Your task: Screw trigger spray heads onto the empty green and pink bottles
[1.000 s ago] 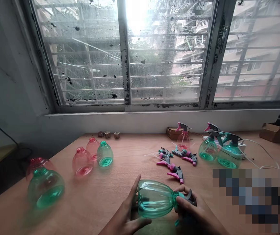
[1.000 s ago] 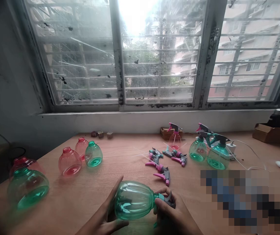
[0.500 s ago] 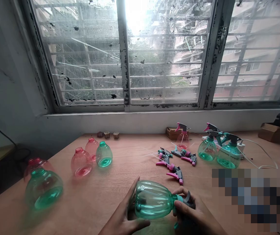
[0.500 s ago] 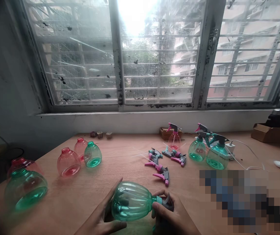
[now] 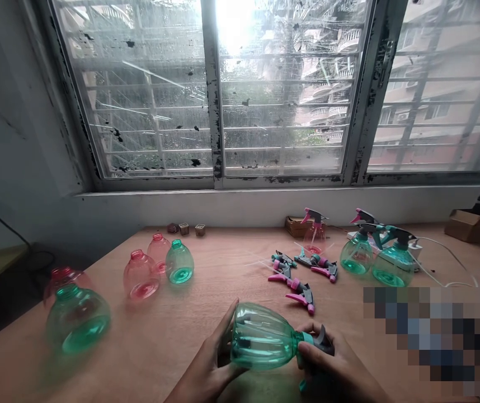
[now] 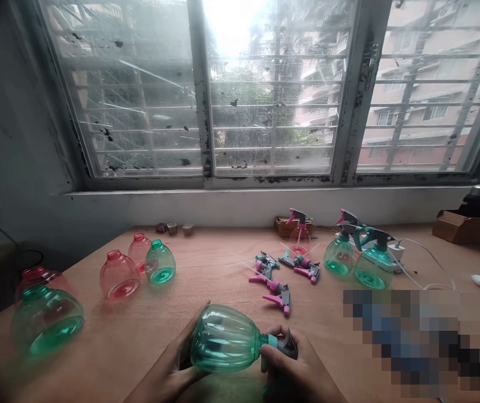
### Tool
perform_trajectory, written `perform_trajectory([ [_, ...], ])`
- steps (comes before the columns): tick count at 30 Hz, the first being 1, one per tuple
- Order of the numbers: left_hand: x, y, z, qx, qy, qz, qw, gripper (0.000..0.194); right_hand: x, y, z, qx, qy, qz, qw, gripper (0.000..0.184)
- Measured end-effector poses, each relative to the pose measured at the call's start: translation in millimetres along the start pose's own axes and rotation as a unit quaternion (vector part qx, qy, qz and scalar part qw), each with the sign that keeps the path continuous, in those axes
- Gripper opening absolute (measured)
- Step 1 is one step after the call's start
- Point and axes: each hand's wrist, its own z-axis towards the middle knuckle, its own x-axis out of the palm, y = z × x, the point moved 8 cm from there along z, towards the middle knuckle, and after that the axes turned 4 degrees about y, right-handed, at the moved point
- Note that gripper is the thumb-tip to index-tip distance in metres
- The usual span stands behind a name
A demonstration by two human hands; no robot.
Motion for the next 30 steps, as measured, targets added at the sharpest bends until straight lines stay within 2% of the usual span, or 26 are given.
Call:
perform_trajectory([
  [7, 4.3, 3, -6, -0.038, 0.033, -0.042, 0.998, 0.108, 1, 1, 1, -0.01, 0.005, 0.021, 1.0, 0.047],
  [14, 2.6, 3, -5, -0.026, 0.045, -0.065, 0.997, 0.078, 2, 4, 1, -0.012, 0.001, 0.025, 1.0, 0.047],
  [18, -0.6, 10, -4, -0.033, 0.023, -0.065, 0.997, 0.092, 2, 6, 0, -0.018, -0.009, 0.036, 0.999, 0.048],
  [23, 0.4, 8, -5, -0.036, 0.033, -0.06, 0.997, 0.099, 3, 7, 0, -0.017, -0.012, 0.031, 0.999, 0.048],
  [30, 0.8, 0, -5, -0.023, 0.032, -0.068, 0.997, 0.077, 3, 7, 1, -0.014, -0.005, 0.031, 0.999, 0.05],
])
